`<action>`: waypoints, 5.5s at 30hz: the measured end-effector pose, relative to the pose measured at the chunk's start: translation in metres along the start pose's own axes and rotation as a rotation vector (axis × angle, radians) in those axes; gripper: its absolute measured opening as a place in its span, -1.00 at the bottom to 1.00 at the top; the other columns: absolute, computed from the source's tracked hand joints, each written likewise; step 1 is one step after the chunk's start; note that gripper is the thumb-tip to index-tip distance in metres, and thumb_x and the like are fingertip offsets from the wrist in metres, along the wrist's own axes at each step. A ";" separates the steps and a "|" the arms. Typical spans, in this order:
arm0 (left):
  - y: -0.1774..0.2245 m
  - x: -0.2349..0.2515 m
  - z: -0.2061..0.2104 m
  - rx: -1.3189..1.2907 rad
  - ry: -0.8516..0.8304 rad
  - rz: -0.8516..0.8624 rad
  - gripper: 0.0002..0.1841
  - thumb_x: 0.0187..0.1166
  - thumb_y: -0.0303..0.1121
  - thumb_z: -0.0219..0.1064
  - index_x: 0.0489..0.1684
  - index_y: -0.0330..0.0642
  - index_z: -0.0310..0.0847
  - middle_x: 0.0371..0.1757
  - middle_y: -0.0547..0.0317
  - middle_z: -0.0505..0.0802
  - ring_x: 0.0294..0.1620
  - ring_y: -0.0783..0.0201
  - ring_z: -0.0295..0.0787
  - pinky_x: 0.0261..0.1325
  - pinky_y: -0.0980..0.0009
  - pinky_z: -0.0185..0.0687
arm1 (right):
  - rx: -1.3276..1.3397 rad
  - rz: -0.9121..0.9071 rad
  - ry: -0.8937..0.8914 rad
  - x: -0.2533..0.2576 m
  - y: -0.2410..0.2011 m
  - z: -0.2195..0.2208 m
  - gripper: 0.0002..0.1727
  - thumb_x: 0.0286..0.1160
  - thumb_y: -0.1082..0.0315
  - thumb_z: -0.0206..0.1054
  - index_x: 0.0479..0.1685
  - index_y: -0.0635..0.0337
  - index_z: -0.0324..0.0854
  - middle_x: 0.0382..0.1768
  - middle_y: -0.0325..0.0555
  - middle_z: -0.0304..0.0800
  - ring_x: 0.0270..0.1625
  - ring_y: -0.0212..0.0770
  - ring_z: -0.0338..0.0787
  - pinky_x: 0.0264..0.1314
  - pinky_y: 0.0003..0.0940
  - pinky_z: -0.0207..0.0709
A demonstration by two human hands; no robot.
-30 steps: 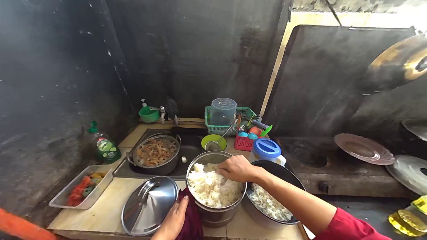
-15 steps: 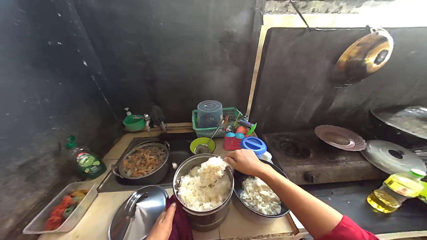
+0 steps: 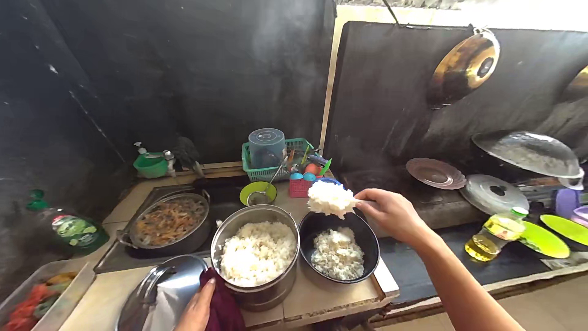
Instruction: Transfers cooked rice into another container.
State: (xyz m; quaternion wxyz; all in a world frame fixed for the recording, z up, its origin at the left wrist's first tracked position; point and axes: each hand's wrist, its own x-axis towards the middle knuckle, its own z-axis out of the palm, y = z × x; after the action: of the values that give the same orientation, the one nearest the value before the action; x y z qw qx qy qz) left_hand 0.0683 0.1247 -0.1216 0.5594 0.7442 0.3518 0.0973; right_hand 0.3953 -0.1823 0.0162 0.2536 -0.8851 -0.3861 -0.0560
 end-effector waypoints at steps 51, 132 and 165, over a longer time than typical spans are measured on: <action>0.001 0.005 0.003 0.022 -0.017 0.054 -0.34 0.91 -0.06 -0.34 0.57 -0.43 0.43 0.54 -0.25 0.62 0.66 0.17 0.45 0.74 0.22 0.24 | -0.107 -0.684 -0.715 0.088 -0.141 0.179 -0.49 0.75 -0.06 0.02 -0.29 0.08 0.74 -0.45 -0.03 0.75 -0.25 0.05 0.76 -0.16 0.20 0.45; 0.002 0.001 0.004 -0.014 -0.001 -0.001 -0.34 0.90 -0.02 -0.34 0.71 -0.35 0.27 0.69 -0.19 0.47 0.76 0.22 0.28 0.81 0.27 0.10 | -0.406 -0.427 -0.411 0.070 -0.131 0.071 -0.67 0.73 0.13 0.14 0.00 0.13 0.76 -0.17 0.05 0.87 0.05 0.13 0.83 0.30 0.29 0.44; -0.002 0.002 0.006 -0.031 0.009 0.066 -0.38 0.90 -0.12 -0.29 0.65 -0.48 0.30 0.60 -0.30 0.54 0.70 0.21 0.39 0.77 0.31 0.16 | -0.096 -0.619 -0.930 0.084 -0.150 0.181 -0.48 0.86 0.02 -0.10 -0.02 0.23 0.68 -0.18 0.23 0.78 0.03 0.29 0.77 0.04 0.41 0.44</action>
State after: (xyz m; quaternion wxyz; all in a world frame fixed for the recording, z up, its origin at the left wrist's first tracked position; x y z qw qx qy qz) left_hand 0.0722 0.1215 -0.1258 0.5658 0.7462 0.3279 0.1247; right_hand 0.3295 0.0471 -0.0547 -0.0122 -0.6725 -0.6961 0.2511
